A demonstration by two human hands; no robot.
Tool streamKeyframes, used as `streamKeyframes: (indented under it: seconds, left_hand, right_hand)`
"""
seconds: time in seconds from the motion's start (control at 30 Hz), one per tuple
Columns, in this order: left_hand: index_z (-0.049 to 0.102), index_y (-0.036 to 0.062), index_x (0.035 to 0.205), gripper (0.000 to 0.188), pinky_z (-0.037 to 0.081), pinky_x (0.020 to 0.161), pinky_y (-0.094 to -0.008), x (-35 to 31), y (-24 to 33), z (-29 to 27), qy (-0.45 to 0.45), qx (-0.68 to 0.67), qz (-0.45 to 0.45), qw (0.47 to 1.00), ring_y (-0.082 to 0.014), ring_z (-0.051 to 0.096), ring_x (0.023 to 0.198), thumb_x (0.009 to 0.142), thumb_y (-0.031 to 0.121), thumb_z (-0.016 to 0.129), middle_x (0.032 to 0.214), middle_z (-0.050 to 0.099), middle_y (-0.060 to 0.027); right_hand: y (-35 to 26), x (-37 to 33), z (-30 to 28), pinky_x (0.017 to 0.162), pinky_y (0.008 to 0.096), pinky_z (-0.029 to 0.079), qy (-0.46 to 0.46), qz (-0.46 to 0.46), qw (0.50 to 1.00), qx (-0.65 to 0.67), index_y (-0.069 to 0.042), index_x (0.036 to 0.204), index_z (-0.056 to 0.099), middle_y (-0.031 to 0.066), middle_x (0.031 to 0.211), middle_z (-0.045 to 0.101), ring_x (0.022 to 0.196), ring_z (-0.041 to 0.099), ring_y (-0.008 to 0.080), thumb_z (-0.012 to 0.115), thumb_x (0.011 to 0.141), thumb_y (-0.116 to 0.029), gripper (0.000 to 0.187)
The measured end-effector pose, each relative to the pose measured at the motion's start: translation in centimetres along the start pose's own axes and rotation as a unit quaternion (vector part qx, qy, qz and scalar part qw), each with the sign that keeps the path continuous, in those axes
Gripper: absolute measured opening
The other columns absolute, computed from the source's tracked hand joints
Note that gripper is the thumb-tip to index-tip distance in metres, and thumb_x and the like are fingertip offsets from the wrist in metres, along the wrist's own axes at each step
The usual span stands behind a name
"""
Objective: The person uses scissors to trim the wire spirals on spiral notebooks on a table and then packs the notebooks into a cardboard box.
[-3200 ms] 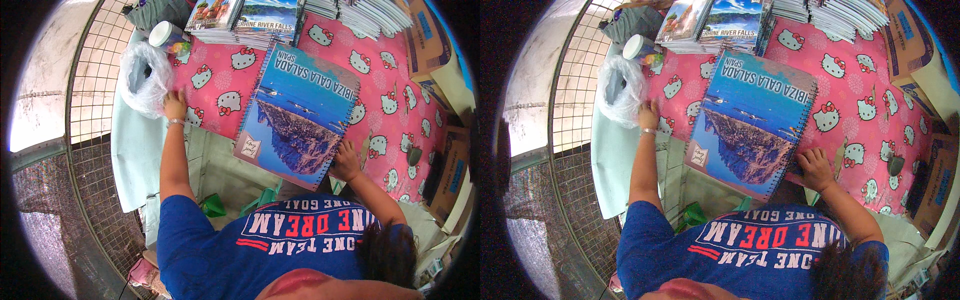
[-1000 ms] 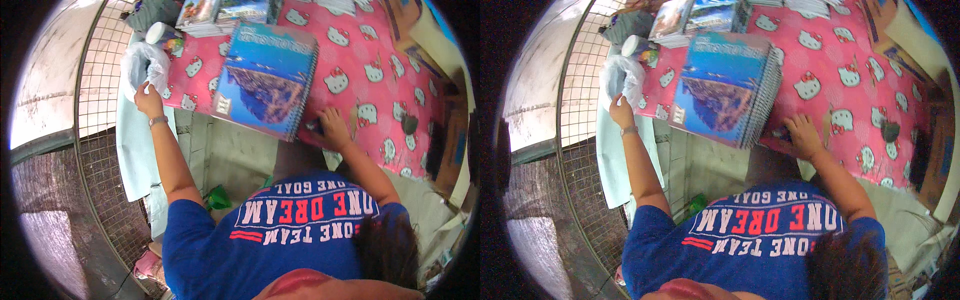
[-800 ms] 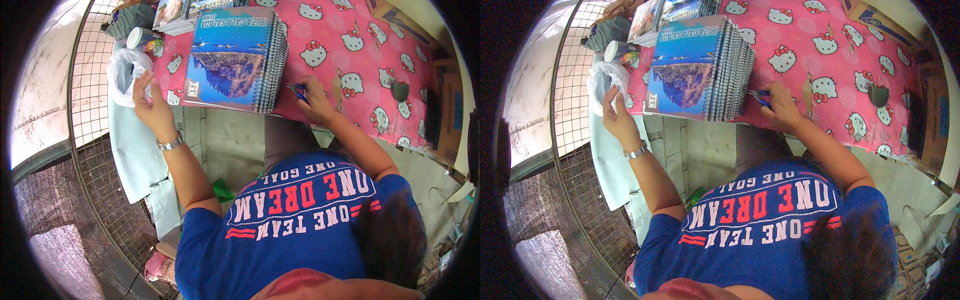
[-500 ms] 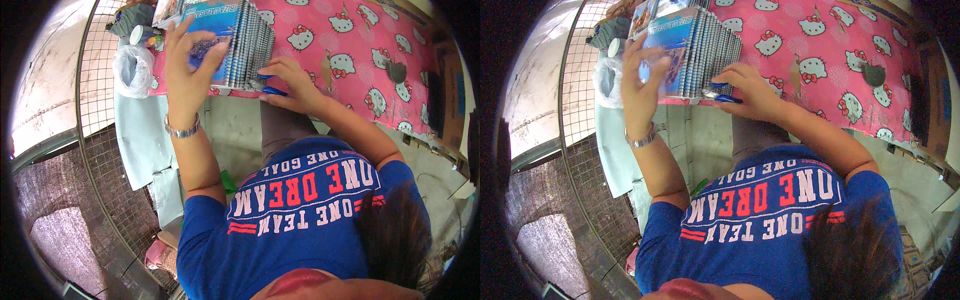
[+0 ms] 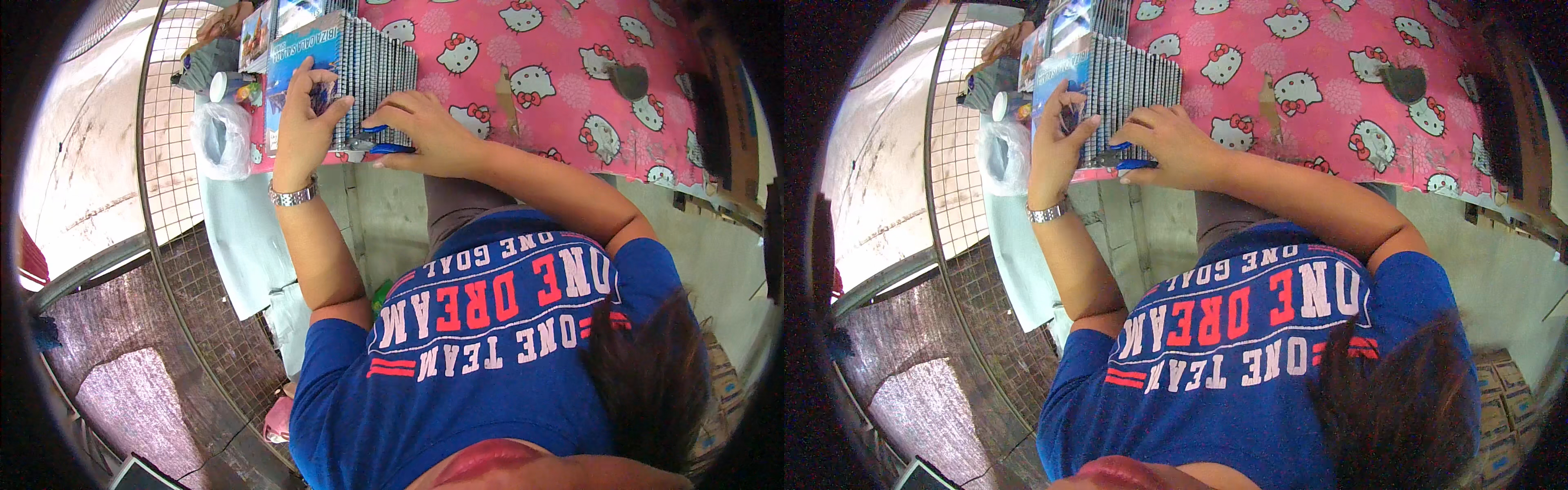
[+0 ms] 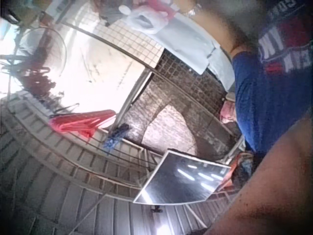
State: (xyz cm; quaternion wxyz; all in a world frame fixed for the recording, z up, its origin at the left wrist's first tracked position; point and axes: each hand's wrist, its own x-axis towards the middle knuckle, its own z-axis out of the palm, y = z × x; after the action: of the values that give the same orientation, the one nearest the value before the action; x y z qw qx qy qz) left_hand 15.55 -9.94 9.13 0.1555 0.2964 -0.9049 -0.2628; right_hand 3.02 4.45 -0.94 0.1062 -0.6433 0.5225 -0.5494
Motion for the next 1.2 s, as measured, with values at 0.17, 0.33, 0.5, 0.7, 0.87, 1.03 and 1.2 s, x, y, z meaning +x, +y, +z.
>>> streamKeyframes:
  seconds: [0.17,0.33,0.5,0.7,0.87,1.03,1.2]
  left_hand:
    - [0.036,-0.0054,0.138,0.071,0.036,0.097,-0.0237,0.1,-0.3,-0.1,-0.007,-0.004,0.004,1.000,-0.0111,0.050,0.101,0.078,0.002,0.072,0.107,0.055,-0.0016]
    - [0.036,-0.0055,0.139,0.074,0.037,0.096,-0.0232,-0.2,-0.2,0.0,-0.019,-0.012,-0.006,1.000,-0.0107,0.050,0.101,0.075,0.000,0.073,0.109,0.054,-0.0016]
    - [0.035,-0.0040,0.139,0.077,0.037,0.095,-0.0236,-0.2,-0.1,-0.2,-0.022,0.021,0.023,0.999,-0.0116,0.049,0.101,0.071,-0.002,0.074,0.110,0.053,-0.0022]
    - [0.045,0.0008,0.126,0.063,0.036,0.099,-0.0275,-0.3,-0.1,0.0,-0.022,0.021,0.009,0.999,-0.0157,0.048,0.110,0.070,-0.002,0.073,0.126,0.050,-0.0081]
    - [0.044,0.0008,0.126,0.068,0.035,0.103,-0.0308,-0.4,0.4,0.3,-0.004,0.111,0.063,0.992,-0.0211,0.048,0.117,0.067,-0.002,0.075,0.128,0.048,-0.0108]
    - [0.049,0.0103,0.114,0.057,0.022,0.112,-0.0486,-0.2,-0.2,0.4,-0.014,0.051,0.031,0.998,-0.0432,0.026,0.138,0.065,0.009,0.077,0.146,0.033,-0.0272]
    - [0.050,0.0098,0.114,0.056,0.023,0.112,-0.0469,-0.2,-0.3,0.3,-0.009,0.045,0.042,0.998,-0.0430,0.026,0.139,0.064,0.007,0.076,0.147,0.031,-0.0273]
  right_hand:
    - [-0.5,0.6,0.0,0.086,0.0429,0.041,-0.034,0.031,0.999,0.001,-0.013,0.110,0.061,0.0091,0.104,0.057,0.102,0.054,0.0292,0.073,0.076,-0.033,0.042]
    - [-1.6,2.0,-1.9,0.079,0.0399,0.047,-0.245,0.309,0.882,0.258,-0.010,0.106,0.062,0.0131,0.093,0.061,0.091,0.060,0.0316,0.070,0.080,-0.035,0.037]
    - [0.1,0.8,-1.0,0.077,0.0401,0.049,-0.036,0.005,0.999,0.034,-0.007,0.105,0.062,0.0139,0.091,0.061,0.087,0.061,0.0322,0.069,0.080,-0.035,0.038]
    - [-1.0,2.0,-2.5,0.075,0.0393,0.049,-0.203,0.192,0.954,0.110,-0.006,0.106,0.062,0.0130,0.093,0.062,0.087,0.061,0.0316,0.071,0.080,-0.032,0.038]
    - [-0.2,1.1,-1.9,0.077,0.0394,0.048,-0.151,0.158,0.966,0.140,-0.006,0.106,0.062,0.0124,0.094,0.061,0.090,0.060,0.0314,0.072,0.079,-0.031,0.039]
    - [0.9,0.3,-1.7,0.089,0.0413,0.041,-0.120,0.058,0.991,0.020,-0.009,0.108,0.062,0.0098,0.103,0.060,0.104,0.055,0.0291,0.074,0.076,-0.032,0.041]
    - [1.0,0.3,-2.2,0.091,0.0427,0.038,-0.116,0.055,0.991,0.031,-0.010,0.109,0.062,0.0085,0.106,0.059,0.107,0.053,0.0287,0.073,0.077,-0.031,0.040]
